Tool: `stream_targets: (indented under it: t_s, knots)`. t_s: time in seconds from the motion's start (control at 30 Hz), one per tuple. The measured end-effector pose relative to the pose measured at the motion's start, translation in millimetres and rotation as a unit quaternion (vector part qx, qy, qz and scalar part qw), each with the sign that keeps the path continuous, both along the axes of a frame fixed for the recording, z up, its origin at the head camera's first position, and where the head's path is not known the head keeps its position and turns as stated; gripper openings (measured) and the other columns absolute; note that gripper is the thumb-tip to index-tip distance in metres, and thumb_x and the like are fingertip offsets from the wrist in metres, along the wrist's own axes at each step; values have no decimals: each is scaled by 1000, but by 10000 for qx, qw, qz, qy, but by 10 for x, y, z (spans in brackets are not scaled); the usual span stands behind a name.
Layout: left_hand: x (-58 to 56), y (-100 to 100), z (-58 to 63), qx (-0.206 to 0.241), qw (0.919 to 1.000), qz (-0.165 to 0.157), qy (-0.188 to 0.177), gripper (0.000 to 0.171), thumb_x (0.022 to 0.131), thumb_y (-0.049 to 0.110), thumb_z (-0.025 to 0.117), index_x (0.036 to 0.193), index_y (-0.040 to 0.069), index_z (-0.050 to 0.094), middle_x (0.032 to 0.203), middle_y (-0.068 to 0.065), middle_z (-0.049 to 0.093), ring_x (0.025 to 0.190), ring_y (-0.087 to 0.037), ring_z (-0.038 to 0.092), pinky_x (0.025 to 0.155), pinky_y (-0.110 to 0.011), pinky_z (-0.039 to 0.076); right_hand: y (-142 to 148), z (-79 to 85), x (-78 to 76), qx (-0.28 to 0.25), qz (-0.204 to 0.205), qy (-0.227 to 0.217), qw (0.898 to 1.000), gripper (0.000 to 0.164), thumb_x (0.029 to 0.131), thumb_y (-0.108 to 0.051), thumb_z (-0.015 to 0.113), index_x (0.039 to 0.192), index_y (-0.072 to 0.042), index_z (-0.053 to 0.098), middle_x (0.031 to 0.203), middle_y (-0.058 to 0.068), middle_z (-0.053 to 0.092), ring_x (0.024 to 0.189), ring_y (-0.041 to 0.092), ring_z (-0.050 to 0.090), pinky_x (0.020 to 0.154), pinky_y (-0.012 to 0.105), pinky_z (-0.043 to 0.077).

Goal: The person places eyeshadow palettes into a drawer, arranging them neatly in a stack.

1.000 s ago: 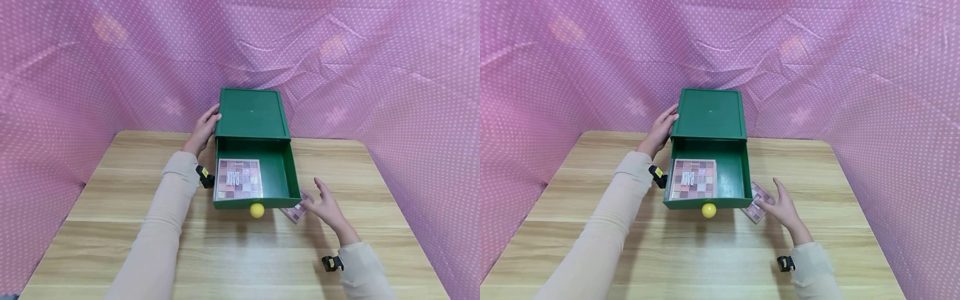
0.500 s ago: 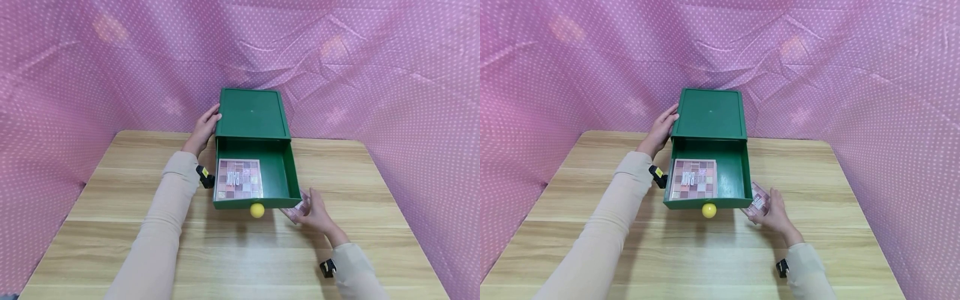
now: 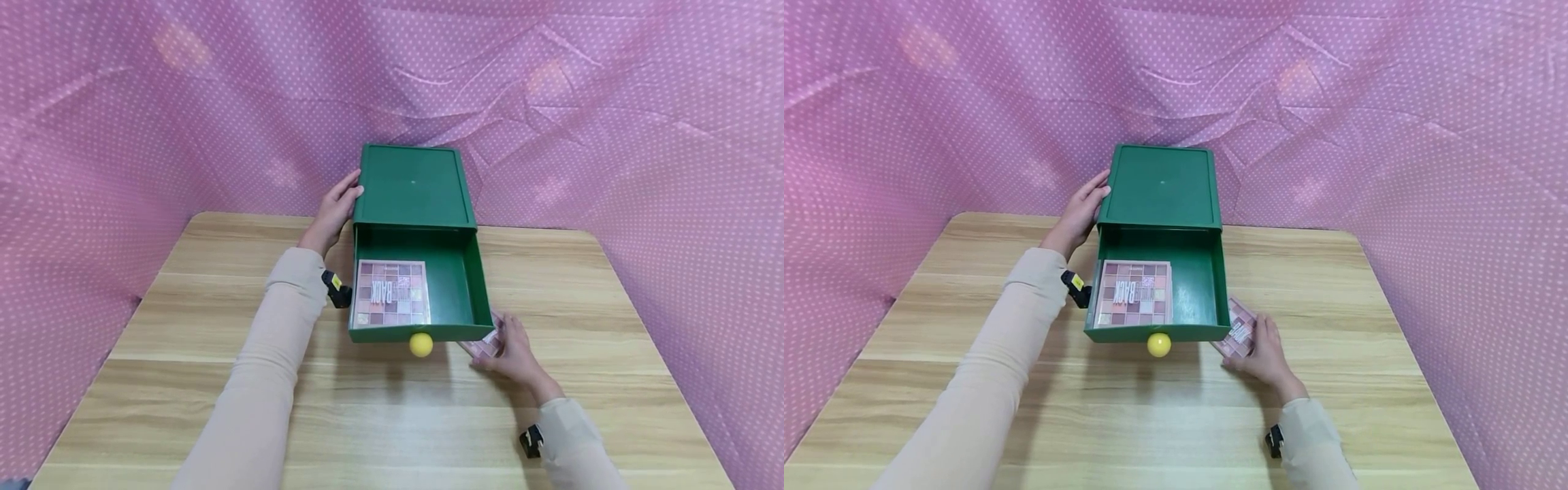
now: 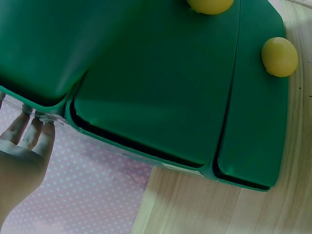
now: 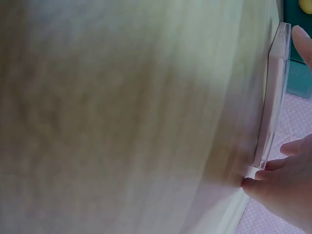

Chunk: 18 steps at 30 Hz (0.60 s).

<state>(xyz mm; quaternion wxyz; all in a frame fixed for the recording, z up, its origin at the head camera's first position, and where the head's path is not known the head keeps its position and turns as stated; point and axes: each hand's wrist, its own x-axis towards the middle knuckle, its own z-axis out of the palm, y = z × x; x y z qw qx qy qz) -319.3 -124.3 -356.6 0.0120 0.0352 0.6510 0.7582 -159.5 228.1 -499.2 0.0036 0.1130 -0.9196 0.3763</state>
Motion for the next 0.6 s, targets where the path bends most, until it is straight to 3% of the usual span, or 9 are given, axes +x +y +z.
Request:
stream_targets:
  t_s: [0.1, 0.27, 0.47, 0.6]
  knots:
    - [6, 1, 5, -37, 10000, 37, 5, 43, 88, 24, 50, 130, 25, 41, 129, 4, 38, 92, -14, 45, 76, -25, 40, 7, -4, 7, 100, -11, -23, 9999, 102, 53, -26, 83, 129, 9, 24, 125, 30, 26, 114, 40, 20, 93, 53, 14]
    - [7, 8, 13, -18, 10000, 36, -25, 43, 88, 23, 50, 130, 24, 41, 130, 3, 37, 99, -14, 45, 81, -27, 39, 11, -5, 20, 269, -63, -156, 9995, 104, 55, -25, 81, 130, 11, 19, 129, 32, 18, 117, 44, 15, 93, 55, 12]
    - [31, 10, 23, -106, 9999, 41, -66, 43, 88, 25, 50, 130, 25, 41, 131, 3, 36, 107, -15, 43, 86, -29, 37, 11, -11, 18, 387, -126, 97, 9991, 96, 52, -24, 82, 126, 7, 30, 116, 23, 38, 103, 35, 34, 89, 49, 26]
    - [58, 13, 29, -150, 9998, 41, -109, 43, 88, 26, 50, 130, 26, 41, 132, 4, 36, 109, -14, 42, 86, -29, 37, 8, 3, 33, 395, -199, 171, 9989, 92, 50, -23, 83, 122, 6, 34, 107, 18, 43, 95, 30, 39, 84, 45, 32]
